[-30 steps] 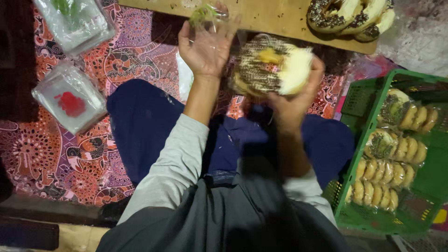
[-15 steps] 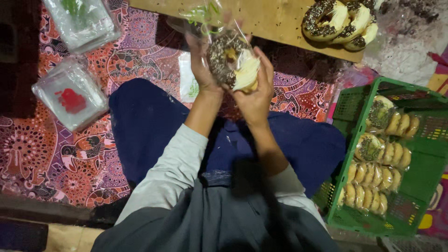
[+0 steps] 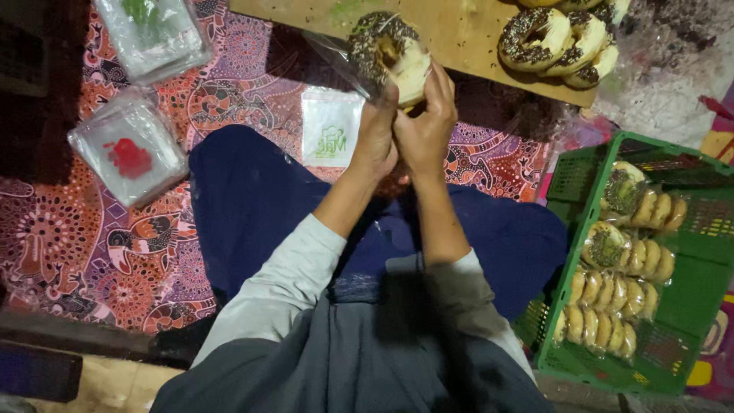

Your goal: The person sits on the floor and repeatedly picks up donuts from a wooden board, places them into clear plastic bags, and then places the packaged donuts into a green crate. The person handles both plain and chocolate-frosted donuts.

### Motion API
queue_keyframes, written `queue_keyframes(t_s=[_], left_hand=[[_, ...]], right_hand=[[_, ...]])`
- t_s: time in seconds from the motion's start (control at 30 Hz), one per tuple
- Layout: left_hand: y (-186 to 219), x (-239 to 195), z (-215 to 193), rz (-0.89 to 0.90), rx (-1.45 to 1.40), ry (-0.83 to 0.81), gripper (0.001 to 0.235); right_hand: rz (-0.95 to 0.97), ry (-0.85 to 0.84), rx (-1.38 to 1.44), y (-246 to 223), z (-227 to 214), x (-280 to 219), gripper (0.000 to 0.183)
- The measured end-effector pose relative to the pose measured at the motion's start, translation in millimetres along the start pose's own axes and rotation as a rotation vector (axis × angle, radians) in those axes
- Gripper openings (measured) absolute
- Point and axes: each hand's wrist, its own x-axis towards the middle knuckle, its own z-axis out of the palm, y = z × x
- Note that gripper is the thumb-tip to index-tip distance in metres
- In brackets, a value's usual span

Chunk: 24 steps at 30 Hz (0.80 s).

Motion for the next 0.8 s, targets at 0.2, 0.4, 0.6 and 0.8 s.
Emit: queue_keyframes(t_s=[0.2, 0.4, 0.6, 0.8], left_hand=[[37, 21, -30, -0.107, -0.662, 0.174, 0.096], [36, 13, -35, -0.003, -0.581, 0.094, 0.081], [6, -1, -27, -0.140, -0.501, 0.070, 0.071], [17, -39, 9, 0.010, 0.115, 0.105, 0.060]], right_hand=[[-0.185, -0.155, 0.071, -3, -4, -11, 0.072], [-0.032, -0.057, 0.139, -9, 6, -31, 0.073], [-0.048, -0.081, 0.071, 5, 15, -27, 0.077], [0.011, 0.000, 0.326, 10, 13, -22, 0.046]])
